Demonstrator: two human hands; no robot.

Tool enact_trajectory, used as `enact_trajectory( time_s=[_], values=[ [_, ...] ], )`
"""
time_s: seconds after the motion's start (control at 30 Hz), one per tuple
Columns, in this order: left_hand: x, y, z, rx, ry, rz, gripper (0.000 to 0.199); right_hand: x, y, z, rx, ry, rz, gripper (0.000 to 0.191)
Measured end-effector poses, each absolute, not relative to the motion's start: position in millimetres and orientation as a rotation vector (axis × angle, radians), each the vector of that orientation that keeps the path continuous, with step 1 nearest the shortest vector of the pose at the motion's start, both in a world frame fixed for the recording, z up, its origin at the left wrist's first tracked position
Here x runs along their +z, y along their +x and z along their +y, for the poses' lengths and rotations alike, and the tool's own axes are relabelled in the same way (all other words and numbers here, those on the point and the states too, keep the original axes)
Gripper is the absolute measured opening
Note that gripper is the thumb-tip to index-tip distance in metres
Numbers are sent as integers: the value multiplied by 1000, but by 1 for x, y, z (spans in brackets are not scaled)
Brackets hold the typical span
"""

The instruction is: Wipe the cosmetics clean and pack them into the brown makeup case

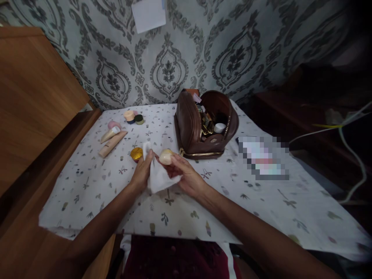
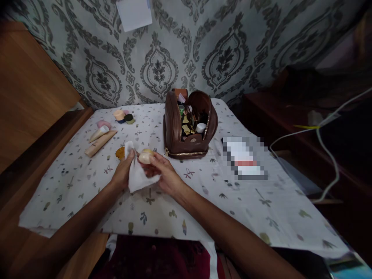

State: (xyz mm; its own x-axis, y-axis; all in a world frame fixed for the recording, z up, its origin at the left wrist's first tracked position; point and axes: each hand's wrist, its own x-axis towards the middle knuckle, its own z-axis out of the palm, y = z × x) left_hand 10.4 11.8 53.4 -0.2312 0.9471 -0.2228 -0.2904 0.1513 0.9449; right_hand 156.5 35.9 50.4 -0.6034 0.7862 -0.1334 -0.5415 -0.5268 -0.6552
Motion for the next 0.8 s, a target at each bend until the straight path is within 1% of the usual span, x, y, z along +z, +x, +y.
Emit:
enact_trajectory(
  time_s=[0.17, 0.3, 0.4, 0.47, 0.53, 0.63, 0.67, 0.7, 0.73, 0.8],
  values=[
    [52, 8, 11, 1376, 857, 1323, 57, 48, 155, 40, 2219, -521, -638, 44],
    [51, 9, 5, 1392, 1119, 1439, 54, 48, 155, 38, 2167, -535, -658, 39],
    [50, 10, 2, 1392, 1315, 1408, 52, 46, 156, 37, 2128, -580, -682, 34],
    [50, 10, 2, 1354, 1353, 1376, 53, 44, 157, 38, 2120, -605, -643, 35],
    [48, 8, 2, 1272, 1390, 1378, 62, 42, 156, 39, 2123, -603, -591, 38],
    [46, 3, 2, 1093, 1624, 1437, 95, 41, 156, 43, 2119, -563, -550, 38],
    [46, 1, 2, 1024, 1758, 1461, 102, 41, 156, 43, 2111, -549, -537, 38],
    [45, -1, 2, 953, 1909, 1472, 103, 42, 156, 44, 2099, -545, -523, 37],
    [44, -2, 2, 887, 2059, 1473, 100, 42, 156, 44, 2088, -550, -514, 37],
    [43, -5, 2, 799, 2297, 1445, 87, 44, 157, 44, 2061, -579, -503, 38]
  ],
)
